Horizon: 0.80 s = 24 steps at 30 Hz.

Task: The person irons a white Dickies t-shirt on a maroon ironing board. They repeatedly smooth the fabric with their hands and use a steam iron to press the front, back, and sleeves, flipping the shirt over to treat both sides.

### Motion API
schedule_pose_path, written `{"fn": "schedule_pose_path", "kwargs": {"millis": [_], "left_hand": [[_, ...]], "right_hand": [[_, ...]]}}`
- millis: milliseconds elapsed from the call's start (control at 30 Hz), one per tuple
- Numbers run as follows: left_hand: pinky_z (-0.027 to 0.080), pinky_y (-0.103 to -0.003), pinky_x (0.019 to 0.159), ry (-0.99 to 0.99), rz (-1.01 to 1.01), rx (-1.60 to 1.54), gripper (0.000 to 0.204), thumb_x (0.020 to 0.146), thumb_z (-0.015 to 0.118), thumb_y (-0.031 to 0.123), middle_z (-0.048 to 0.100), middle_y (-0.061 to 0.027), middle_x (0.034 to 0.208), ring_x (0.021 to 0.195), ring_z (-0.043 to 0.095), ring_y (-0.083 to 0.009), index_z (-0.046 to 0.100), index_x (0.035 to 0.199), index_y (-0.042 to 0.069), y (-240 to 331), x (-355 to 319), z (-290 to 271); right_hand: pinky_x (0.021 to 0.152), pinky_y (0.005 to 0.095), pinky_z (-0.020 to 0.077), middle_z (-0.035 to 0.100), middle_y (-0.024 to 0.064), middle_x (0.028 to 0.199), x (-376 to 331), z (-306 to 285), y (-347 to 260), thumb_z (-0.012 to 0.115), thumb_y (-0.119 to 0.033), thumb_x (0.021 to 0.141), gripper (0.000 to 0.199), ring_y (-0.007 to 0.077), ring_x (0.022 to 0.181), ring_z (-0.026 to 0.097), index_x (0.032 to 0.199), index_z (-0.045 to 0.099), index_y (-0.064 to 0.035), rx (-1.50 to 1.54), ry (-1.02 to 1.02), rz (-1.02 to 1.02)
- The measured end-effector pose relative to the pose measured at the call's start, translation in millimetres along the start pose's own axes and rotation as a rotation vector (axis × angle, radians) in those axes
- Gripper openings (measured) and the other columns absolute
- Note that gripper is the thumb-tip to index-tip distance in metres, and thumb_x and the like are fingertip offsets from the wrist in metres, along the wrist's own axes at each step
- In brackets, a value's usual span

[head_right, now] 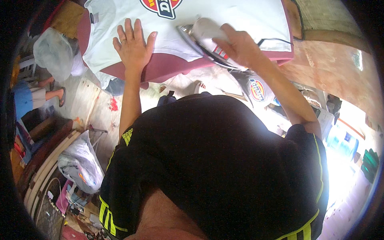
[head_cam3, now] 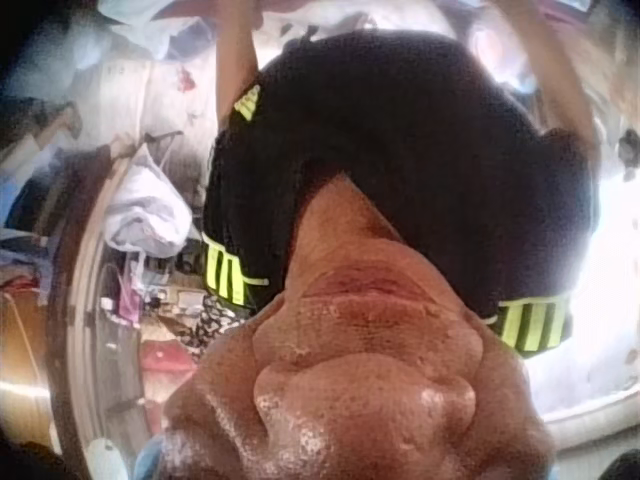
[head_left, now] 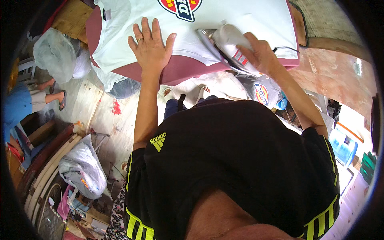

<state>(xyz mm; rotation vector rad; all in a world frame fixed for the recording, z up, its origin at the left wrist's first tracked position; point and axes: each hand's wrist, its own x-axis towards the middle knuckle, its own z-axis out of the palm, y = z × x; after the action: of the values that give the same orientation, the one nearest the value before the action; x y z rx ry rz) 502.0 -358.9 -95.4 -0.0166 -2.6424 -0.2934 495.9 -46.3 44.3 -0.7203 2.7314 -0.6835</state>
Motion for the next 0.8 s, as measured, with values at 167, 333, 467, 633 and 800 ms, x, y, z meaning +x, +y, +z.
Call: {"fn": "schedule_pose_path", "kwargs": {"millis": [167, 333, 467, 633, 800], "left_hand": [[0.026, -0.068, 0.108, 0.042, 0.019, 0.008, 0.07, 0.093, 0.053, 0.061, 0.043, -0.0158, 0.152, 0.141, 0.035, -0.0447, 0.051, 0.144, 0.014, -2.7, 1.6, 2.6], [0.029, -0.062, 0.107, 0.068, 0.126, -0.106, 0.057, 0.089, 0.064, 0.051, 0.049, -0.0116, 0.147, 0.136, 0.042, -0.0404, 0.061, 0.132, 0.014, 13.0, -1.7, 0.0], [0.036, -0.054, 0.102, 0.024, 0.183, -0.429, 0.039, 0.08, 0.076, 0.034, 0.057, -0.0077, 0.131, 0.128, 0.049, -0.0325, 0.069, 0.114, 0.015, 81.2, -37.2, -18.7], [0.043, -0.045, 0.094, 0.071, 0.106, -0.521, 0.019, 0.078, 0.08, 0.016, 0.062, -0.005, 0.11, 0.111, 0.059, -0.029, 0.073, 0.095, 0.013, 92.4, -71.8, -25.6], [0.045, -0.043, 0.09, 0.183, 0.042, -0.523, 0.018, 0.078, 0.077, 0.012, 0.065, -0.0057, 0.105, 0.106, 0.062, -0.0292, 0.073, 0.096, 0.01, 93.8, -78.4, -32.5]], "right_hand": [[0.061, 0.0422, 0.0542, 0.068, 0.026, 0.081, 4.2, 2.8, 25.8, 0.059, -0.034, 0.1, 0.037, 0.0383, 0.072, 0.071, 0.111, 0.052, 0.0007, 0.144, 0.245, 0.148], [0.068, 0.0417, 0.0503, 0.058, 0.0149, 0.077, 69.3, -6.6, 22.2, 0.059, -0.031, 0.098, 0.043, 0.0295, 0.07, 0.06, 0.127, 0.046, -0.0018, 0.663, 0.281, 0.35], [0.073, 0.0511, 0.0513, 0.058, 0.0229, 0.076, 77.7, -22.9, 15.3, 0.057, -0.033, 0.099, 0.043, 0.0413, 0.072, 0.062, 0.127, 0.049, -0.0003, 0.572, 0.214, 0.444], [0.044, 0.0275, 0.0411, 0.049, 0.0025, 0.066, 16.6, 3.1, 12.6, 0.053, -0.029, 0.102, 0.031, 0.0079, 0.047, 0.046, 0.107, 0.048, 0.0018, 0.602, 0.141, 0.205], [0.066, 0.0386, 0.0519, 0.068, 0.0213, 0.084, -23.2, 26.1, -2.4, 0.054, -0.029, 0.103, 0.037, 0.0249, 0.073, 0.069, 0.118, 0.046, 0.0037, 0.417, -0.075, -0.028]]}}
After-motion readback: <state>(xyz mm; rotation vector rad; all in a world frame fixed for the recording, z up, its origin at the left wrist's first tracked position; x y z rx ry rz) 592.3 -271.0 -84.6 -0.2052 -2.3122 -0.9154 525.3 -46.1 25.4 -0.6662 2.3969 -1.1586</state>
